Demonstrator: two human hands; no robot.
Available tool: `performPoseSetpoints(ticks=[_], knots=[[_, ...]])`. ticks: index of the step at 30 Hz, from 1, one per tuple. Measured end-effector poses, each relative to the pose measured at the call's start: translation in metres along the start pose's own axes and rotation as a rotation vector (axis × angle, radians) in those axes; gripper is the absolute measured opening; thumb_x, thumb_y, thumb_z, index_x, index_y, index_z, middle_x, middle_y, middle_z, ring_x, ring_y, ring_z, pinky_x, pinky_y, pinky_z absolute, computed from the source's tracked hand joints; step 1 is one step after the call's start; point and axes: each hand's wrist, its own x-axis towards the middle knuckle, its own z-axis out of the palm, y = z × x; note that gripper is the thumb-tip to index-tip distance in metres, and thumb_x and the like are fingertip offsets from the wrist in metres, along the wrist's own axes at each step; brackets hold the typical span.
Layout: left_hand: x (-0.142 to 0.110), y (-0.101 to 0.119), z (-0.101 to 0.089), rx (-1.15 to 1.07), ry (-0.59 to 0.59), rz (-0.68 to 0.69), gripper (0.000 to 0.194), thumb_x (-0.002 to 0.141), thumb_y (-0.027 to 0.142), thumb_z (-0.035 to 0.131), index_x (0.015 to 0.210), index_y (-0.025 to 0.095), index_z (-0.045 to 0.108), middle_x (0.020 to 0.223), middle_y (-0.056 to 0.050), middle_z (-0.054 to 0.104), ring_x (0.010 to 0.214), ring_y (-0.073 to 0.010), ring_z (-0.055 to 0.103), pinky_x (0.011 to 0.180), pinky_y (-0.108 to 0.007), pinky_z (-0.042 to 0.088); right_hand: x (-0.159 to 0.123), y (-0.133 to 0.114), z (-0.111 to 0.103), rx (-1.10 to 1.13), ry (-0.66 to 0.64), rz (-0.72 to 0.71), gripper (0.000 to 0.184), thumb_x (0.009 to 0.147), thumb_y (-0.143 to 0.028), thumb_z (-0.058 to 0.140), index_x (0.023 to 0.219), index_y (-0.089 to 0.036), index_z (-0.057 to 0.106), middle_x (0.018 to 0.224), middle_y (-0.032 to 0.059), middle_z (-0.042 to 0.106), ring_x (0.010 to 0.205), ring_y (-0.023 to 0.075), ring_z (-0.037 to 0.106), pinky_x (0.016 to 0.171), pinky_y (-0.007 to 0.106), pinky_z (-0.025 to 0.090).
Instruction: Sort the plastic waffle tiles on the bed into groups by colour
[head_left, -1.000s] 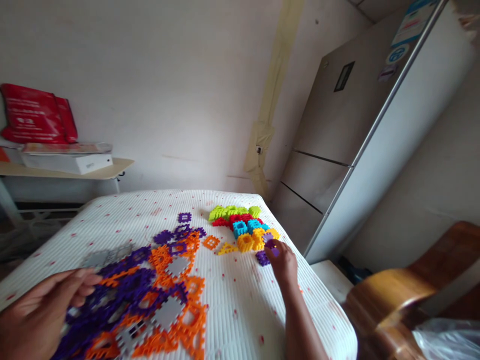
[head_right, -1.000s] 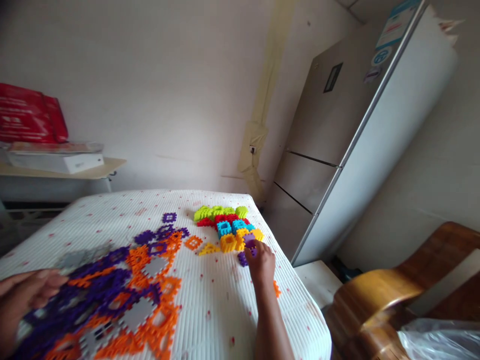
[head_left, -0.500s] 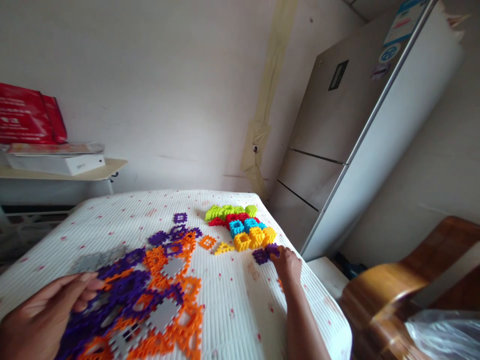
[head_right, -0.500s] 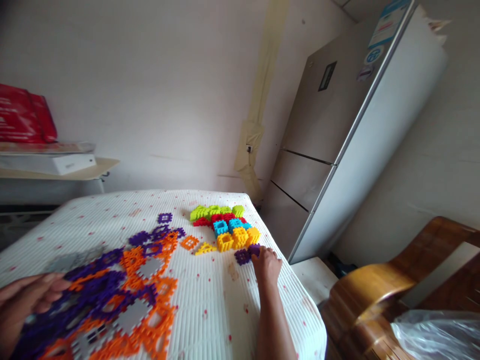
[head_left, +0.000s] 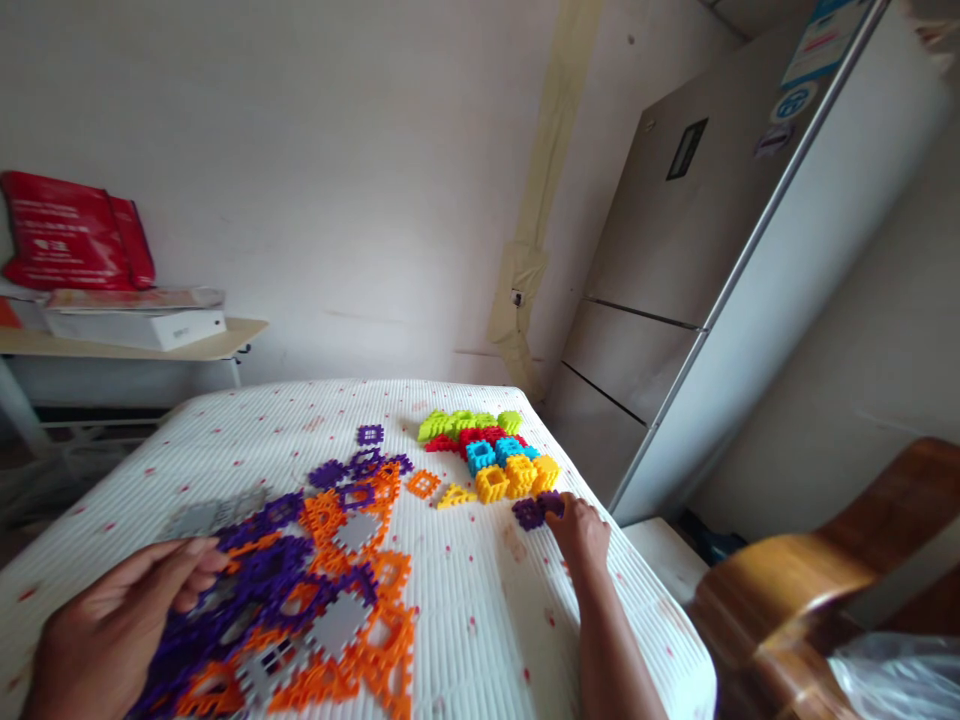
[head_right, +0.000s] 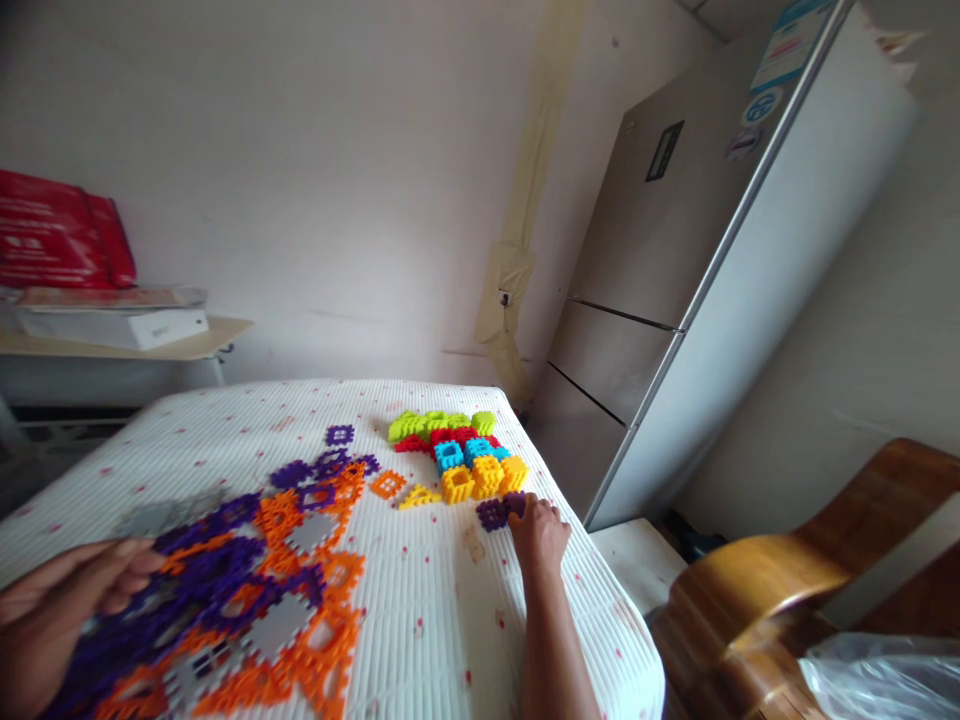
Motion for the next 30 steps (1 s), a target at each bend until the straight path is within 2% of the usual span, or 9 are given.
performPoseSetpoints(ticks=[3, 6, 11, 19, 21, 24, 27, 30], knots=[[-0.007, 0.017, -0.002, -0.104, -0.058, -0.053, 0.031, 0.063, 0.048, 0.064, 0.075, 0.019, 0.065, 0.062, 0.003, 0.068, 0.057, -0.0146, 0.054, 0.054, -0.024, 0.047, 0.0, 0.0, 0.0, 0.001, -0.029, 0.012, 0.034, 0.081, -0.032, 0.049, 0.112, -0.021, 0.06, 0.104, 0.0098, 0.067, 0.097, 0.0254, 0.061, 0.076, 0.036, 0.043], [-0.007, 0.024, -0.004, -0.195, -0.098, -0.123, 0.032, 0.058, 0.045, 0.068, 0.072, 0.017, 0.064, 0.058, 0.002, 0.066, 0.056, -0.0139, 0.053, 0.051, -0.023, 0.043, 0.001, 0.0, 0.0, -0.005, -0.055, 0.015, 0.036, 0.082, -0.032, 0.048, 0.115, -0.021, 0.058, 0.105, 0.01, 0.067, 0.098, 0.0268, 0.061, 0.075, 0.038, 0.044], [-0.001, 0.009, -0.004, -0.25, -0.156, -0.089, 0.027, 0.064, 0.039, 0.07, 0.076, 0.016, 0.064, 0.061, 0.002, 0.067, 0.056, -0.0123, 0.052, 0.051, -0.022, 0.042, 0.001, 0.0, -0.001, 0.004, -0.083, 0.004, 0.037, 0.083, -0.032, 0.045, 0.117, -0.021, 0.057, 0.107, 0.0105, 0.066, 0.098, 0.0267, 0.062, 0.075, 0.038, 0.045], [0.005, -0.008, 0.0, -0.19, -0.139, -0.024, 0.039, 0.065, 0.052, 0.064, 0.079, 0.015, 0.063, 0.064, -0.002, 0.068, 0.055, -0.0144, 0.056, 0.049, -0.022, 0.043, 0.007, 0.006, 0.009, 0.02, -0.105, -0.01, 0.043, 0.084, -0.035, 0.043, 0.123, -0.021, 0.054, 0.114, 0.0121, 0.064, 0.1, 0.0284, 0.062, 0.075, 0.039, 0.046], [0.007, -0.008, -0.001, -0.117, -0.15, -0.012, 0.043, 0.065, 0.055, 0.062, 0.082, 0.016, 0.065, 0.069, -0.005, 0.071, 0.062, -0.018, 0.062, 0.052, -0.024, 0.046, 0.009, 0.01, 0.012, 0.049, -0.033, -0.014, 0.046, 0.085, -0.038, 0.043, 0.125, -0.019, 0.053, 0.118, 0.0132, 0.062, 0.1, 0.029, 0.062, 0.072, 0.039, 0.046], [0.011, -0.005, -0.001, 0.104, -0.205, 0.101, 0.044, 0.069, 0.056, 0.053, 0.086, 0.018, 0.066, 0.081, -0.006, 0.074, 0.076, -0.0222, 0.067, 0.065, -0.028, 0.051, 0.012, 0.012, 0.014, 0.135, 0.225, -0.071, 0.046, 0.087, -0.042, 0.039, 0.118, -0.014, 0.058, 0.114, 0.0151, 0.063, 0.093, 0.0281, 0.064, 0.07, 0.037, 0.046], [0.021, 0.006, 0.005, 0.37, -0.29, 0.239, 0.042, 0.075, 0.05, 0.043, 0.089, 0.019, 0.068, 0.087, -0.006, 0.075, 0.08, -0.022, 0.068, 0.072, -0.029, 0.051, 0.011, 0.002, 0.016, 0.271, 0.5, -0.271, 0.042, 0.089, -0.041, 0.036, 0.1, -0.012, 0.065, 0.1, 0.0148, 0.068, 0.084, 0.0258, 0.065, 0.07, 0.035, 0.045], [0.037, 0.023, 0.022, 0.49, -0.398, 0.299, 0.03, 0.077, 0.037, 0.046, 0.087, 0.022, 0.07, 0.091, -0.002, 0.074, 0.087, -0.0206, 0.067, 0.079, -0.027, 0.049, 0.002, -0.021, 0.023, 0.387, 0.607, -0.544, 0.034, 0.091, -0.035, 0.038, 0.09, -0.015, 0.065, 0.091, 0.0119, 0.069, 0.079, 0.0223, 0.064, 0.071, 0.032, 0.045]])
